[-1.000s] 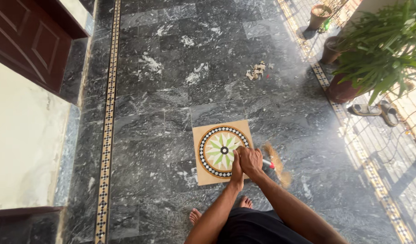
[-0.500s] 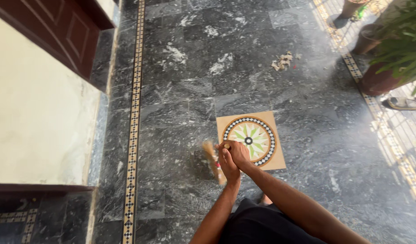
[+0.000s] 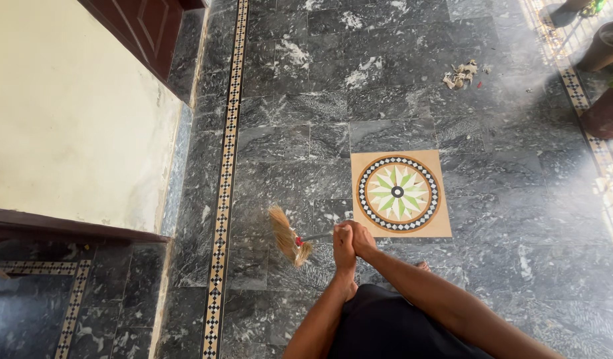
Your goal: The person sweeps the tiled floor using a handheld brush, gathering debris into piles and eventually sweeping it onto a square tile.
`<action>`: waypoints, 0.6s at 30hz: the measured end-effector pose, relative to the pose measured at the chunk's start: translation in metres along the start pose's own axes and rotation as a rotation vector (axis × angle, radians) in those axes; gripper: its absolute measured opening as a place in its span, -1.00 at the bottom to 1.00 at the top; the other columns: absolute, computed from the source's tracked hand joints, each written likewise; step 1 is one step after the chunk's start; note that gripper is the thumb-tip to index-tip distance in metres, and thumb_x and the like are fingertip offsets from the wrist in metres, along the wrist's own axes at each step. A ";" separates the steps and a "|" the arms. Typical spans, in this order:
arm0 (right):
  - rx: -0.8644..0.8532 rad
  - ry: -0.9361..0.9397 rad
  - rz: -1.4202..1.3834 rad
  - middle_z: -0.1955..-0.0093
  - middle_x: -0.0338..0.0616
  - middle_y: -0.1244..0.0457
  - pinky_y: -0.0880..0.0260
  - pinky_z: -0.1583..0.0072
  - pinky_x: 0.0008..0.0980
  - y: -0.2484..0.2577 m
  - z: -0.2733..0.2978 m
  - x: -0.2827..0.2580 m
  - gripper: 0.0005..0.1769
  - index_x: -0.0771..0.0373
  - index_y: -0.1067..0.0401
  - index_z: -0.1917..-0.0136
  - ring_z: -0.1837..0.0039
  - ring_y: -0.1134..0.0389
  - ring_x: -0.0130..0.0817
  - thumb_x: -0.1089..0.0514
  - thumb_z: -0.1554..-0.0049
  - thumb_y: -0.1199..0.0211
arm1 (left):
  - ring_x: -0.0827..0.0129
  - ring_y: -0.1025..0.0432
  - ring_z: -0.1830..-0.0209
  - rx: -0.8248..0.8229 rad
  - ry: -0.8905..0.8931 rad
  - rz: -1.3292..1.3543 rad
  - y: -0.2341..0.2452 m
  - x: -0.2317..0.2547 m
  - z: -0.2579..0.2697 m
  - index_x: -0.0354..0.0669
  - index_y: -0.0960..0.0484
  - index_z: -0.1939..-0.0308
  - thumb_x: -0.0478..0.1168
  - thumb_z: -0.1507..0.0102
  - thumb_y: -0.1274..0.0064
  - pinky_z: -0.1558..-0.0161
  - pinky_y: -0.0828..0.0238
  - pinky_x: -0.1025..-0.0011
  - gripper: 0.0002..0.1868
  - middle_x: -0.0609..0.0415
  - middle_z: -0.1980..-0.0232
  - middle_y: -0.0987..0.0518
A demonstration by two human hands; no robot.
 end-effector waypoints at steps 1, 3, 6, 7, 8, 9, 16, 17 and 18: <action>0.001 -0.006 0.003 -0.08 -0.05 -0.42 -0.38 -0.21 -0.06 0.001 0.004 0.003 -0.48 -0.09 -0.52 -0.23 -0.20 -0.44 -0.03 -0.32 -0.11 -0.16 | 0.16 -0.43 -0.16 -0.001 0.006 0.003 -0.001 -0.004 0.001 -0.28 -0.42 -0.32 0.18 -0.37 0.06 -0.14 -0.38 0.27 -0.34 -0.19 -0.17 -0.53; 0.110 -0.005 0.091 -0.06 -0.06 -0.43 -0.39 -0.18 -0.03 0.009 0.011 0.009 -0.52 -0.10 -0.58 -0.18 -0.19 -0.44 -0.02 -0.27 -0.06 -0.20 | 0.18 -0.35 -0.35 -0.059 -0.001 -0.018 -0.007 -0.009 0.003 -0.28 -0.31 -0.46 0.20 -0.33 0.01 -0.31 -0.26 0.32 -0.21 -0.18 -0.34 -0.47; 0.141 -0.063 0.086 -0.04 -0.13 -0.46 -0.38 -0.18 -0.07 0.027 0.019 0.021 -0.53 -0.04 -0.61 -0.09 -0.16 -0.45 -0.08 -0.31 -0.10 -0.17 | 0.14 -0.33 -0.42 -0.098 0.108 -0.191 -0.020 -0.021 0.015 -0.26 -0.12 -0.55 0.25 -0.28 0.00 -0.35 -0.23 0.33 -0.06 -0.21 -0.40 -0.46; 0.148 -0.068 0.096 -0.04 -0.12 -0.46 -0.38 -0.18 -0.07 0.037 0.022 0.024 -0.53 -0.04 -0.61 -0.09 -0.16 -0.45 -0.08 -0.31 -0.10 -0.17 | 0.14 -0.33 -0.42 -0.105 0.112 -0.180 -0.028 -0.024 0.016 -0.26 -0.12 -0.55 0.25 -0.28 0.00 -0.35 -0.23 0.33 -0.06 -0.21 -0.40 -0.46; 0.187 -0.051 0.108 -0.04 -0.10 -0.45 -0.38 -0.18 -0.07 0.047 0.026 0.027 -0.53 -0.02 -0.60 -0.07 -0.16 -0.45 -0.08 -0.31 -0.07 -0.21 | 0.13 -0.28 -0.47 -0.152 0.118 -0.122 -0.038 -0.026 0.016 -0.26 -0.02 -0.57 0.26 -0.28 -0.04 -0.38 -0.21 0.32 -0.01 -0.21 -0.44 -0.39; 0.225 -0.037 0.117 -0.04 -0.08 -0.45 -0.38 -0.18 -0.08 0.055 0.032 0.031 -0.53 -0.01 -0.60 -0.06 -0.16 -0.45 -0.08 -0.30 -0.05 -0.24 | 0.13 -0.23 -0.52 -0.201 0.128 -0.069 -0.046 -0.030 0.020 -0.26 0.08 -0.59 0.26 -0.28 -0.07 -0.42 -0.19 0.31 0.05 -0.22 -0.49 -0.31; 0.329 -0.136 0.169 0.01 -0.06 -0.45 -0.38 -0.16 -0.05 0.123 0.061 0.078 -0.54 -0.02 -0.58 -0.03 -0.12 -0.45 0.00 -0.33 -0.07 -0.23 | 0.19 -0.24 -0.49 -0.306 0.284 -0.338 -0.117 -0.054 0.048 -0.18 0.05 -0.62 0.32 -0.23 -0.06 -0.41 -0.17 0.33 0.09 -0.17 -0.49 -0.31; 0.372 -0.107 0.158 0.04 -0.05 -0.46 -0.39 -0.15 -0.05 0.135 0.067 0.087 -0.55 -0.02 -0.59 -0.02 -0.10 -0.46 0.01 -0.32 -0.06 -0.24 | 0.20 -0.26 -0.48 -0.367 0.278 -0.284 -0.131 -0.058 0.054 -0.18 0.00 -0.60 0.31 -0.24 -0.05 -0.41 -0.17 0.33 0.06 -0.15 -0.47 -0.34; 0.415 -0.079 0.147 0.07 -0.04 -0.46 -0.39 -0.14 -0.05 0.148 0.073 0.096 -0.56 -0.03 -0.60 0.00 -0.09 -0.46 0.03 -0.32 -0.05 -0.25 | 0.22 -0.27 -0.47 -0.427 0.272 -0.230 -0.144 -0.063 0.060 -0.18 -0.04 -0.59 0.31 -0.25 -0.05 -0.40 -0.18 0.33 0.02 -0.13 -0.45 -0.37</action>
Point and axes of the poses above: each hand's wrist, its own z-axis away from the middle knuckle, its own y-axis out of the back of the hand, x = y × z, the point moved 2 cm from there along -z, towards the middle knuckle
